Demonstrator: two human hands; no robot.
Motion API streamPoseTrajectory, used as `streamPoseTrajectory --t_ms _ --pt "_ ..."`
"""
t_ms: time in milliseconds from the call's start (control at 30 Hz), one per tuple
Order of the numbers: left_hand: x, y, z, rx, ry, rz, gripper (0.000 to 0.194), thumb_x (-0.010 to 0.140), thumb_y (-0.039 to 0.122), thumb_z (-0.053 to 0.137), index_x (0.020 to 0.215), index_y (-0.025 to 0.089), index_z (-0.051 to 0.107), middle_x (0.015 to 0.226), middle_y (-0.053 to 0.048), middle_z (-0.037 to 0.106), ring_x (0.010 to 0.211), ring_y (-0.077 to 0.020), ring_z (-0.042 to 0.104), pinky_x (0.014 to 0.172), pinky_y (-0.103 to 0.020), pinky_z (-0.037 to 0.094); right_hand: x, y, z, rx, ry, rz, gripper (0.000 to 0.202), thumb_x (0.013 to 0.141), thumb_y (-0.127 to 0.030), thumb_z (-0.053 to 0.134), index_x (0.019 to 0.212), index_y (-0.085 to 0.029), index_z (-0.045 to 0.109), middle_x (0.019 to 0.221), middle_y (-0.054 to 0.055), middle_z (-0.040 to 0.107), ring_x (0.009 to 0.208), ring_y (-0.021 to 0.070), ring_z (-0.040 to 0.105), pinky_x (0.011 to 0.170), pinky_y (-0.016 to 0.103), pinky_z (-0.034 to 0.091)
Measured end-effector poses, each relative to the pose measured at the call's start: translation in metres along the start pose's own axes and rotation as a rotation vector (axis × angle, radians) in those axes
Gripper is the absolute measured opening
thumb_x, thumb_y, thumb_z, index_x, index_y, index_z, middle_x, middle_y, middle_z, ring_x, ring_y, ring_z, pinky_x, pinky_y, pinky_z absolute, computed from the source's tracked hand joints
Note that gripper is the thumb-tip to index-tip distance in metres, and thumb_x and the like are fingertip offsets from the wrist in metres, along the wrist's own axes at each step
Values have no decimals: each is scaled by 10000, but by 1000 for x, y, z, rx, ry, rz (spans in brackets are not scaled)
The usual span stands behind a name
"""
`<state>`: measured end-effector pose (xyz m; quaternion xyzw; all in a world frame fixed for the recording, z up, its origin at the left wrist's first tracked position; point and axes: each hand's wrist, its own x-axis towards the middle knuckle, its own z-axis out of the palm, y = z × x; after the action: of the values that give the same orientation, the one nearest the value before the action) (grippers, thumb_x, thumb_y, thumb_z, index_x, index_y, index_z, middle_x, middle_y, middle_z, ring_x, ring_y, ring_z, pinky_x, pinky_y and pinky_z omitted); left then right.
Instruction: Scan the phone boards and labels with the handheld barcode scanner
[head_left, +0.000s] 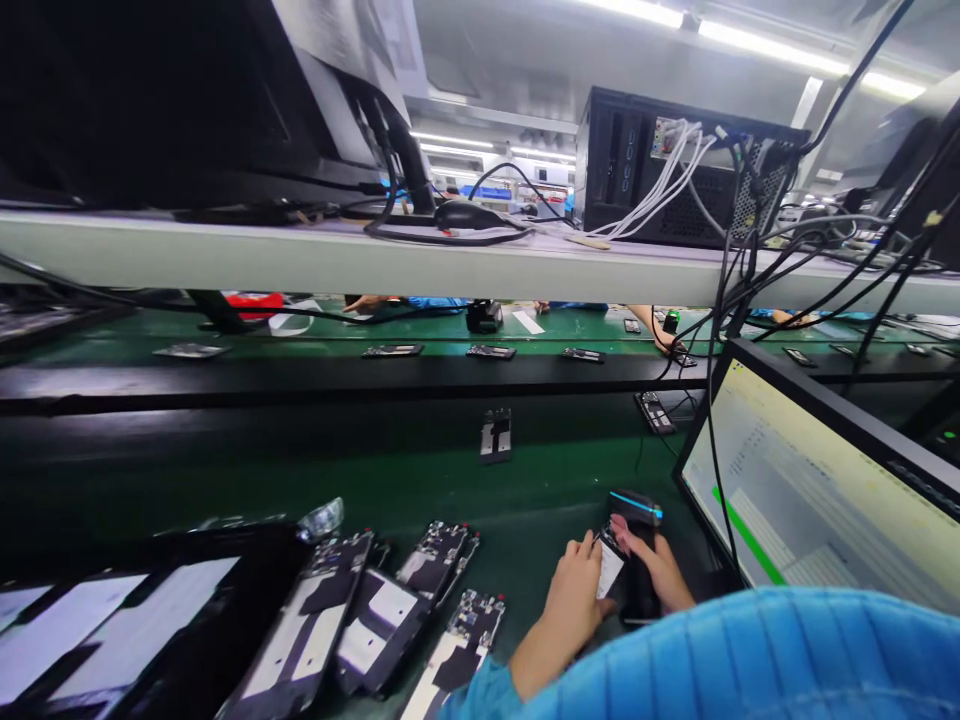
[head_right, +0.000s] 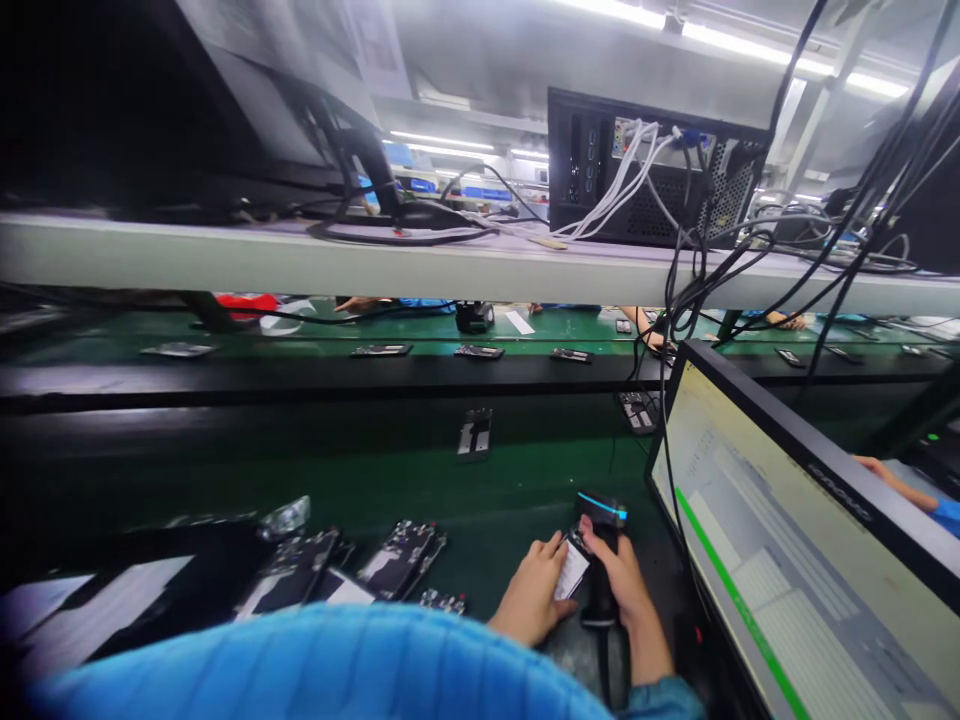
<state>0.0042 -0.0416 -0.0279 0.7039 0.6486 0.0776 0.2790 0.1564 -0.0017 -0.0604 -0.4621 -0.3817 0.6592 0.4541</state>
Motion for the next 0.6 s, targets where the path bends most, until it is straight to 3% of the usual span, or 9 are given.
streamPoseTrajectory --t_ms 133,233,333,400,500,600 --pt "0 -1 -11 -70 -36 128 738 583 271 661 1282 63 551 1442 -198 452 1267 -356 439 1106 -422 338 7 -5 -3 54 -96 31 507 686 -491 761 1112 -223 700 1242 68 626 1236 270 515 1072 350 430" --pt "5 -7 -22 -169 4 171 563 678 200 507 1207 31 595 1310 -211 568 1233 -346 478 1114 -442 303 8 -4 -4 70 -111 31 488 696 -468 763 1101 -203 703 1233 73 632 1239 266 513 1090 345 411" --pt "9 -27 -38 -303 -17 203 579 714 115 356 1256 139 559 1147 -73 673 1080 -234 600 985 -366 443 8 -2 -3 83 -98 25 489 681 -467 769 1077 -186 712 1189 85 655 1213 281 535 1101 377 396" --pt "11 -45 -49 -424 -26 213 645 745 91 299 1360 232 433 1175 -1 652 1050 -157 619 883 -283 490 8 -1 -1 90 -81 16 494 664 -468 774 1064 -184 716 1166 88 666 1198 287 547 1106 392 382" --pt "15 -58 -59 -612 99 120 556 902 169 91 1398 279 317 1119 -9 634 987 -129 623 781 -250 497 8 0 0 96 -56 3 499 641 -457 781 1052 -182 721 1149 87 674 1191 284 551 1102 377 376" --pt "21 -46 -51 -589 164 137 547 954 360 39 1241 246 490 958 -16 629 890 -161 599 786 -286 490 7 -1 1 92 -45 -1 513 646 -470 767 1056 -167 719 1155 94 671 1186 290 554 1071 366 401"
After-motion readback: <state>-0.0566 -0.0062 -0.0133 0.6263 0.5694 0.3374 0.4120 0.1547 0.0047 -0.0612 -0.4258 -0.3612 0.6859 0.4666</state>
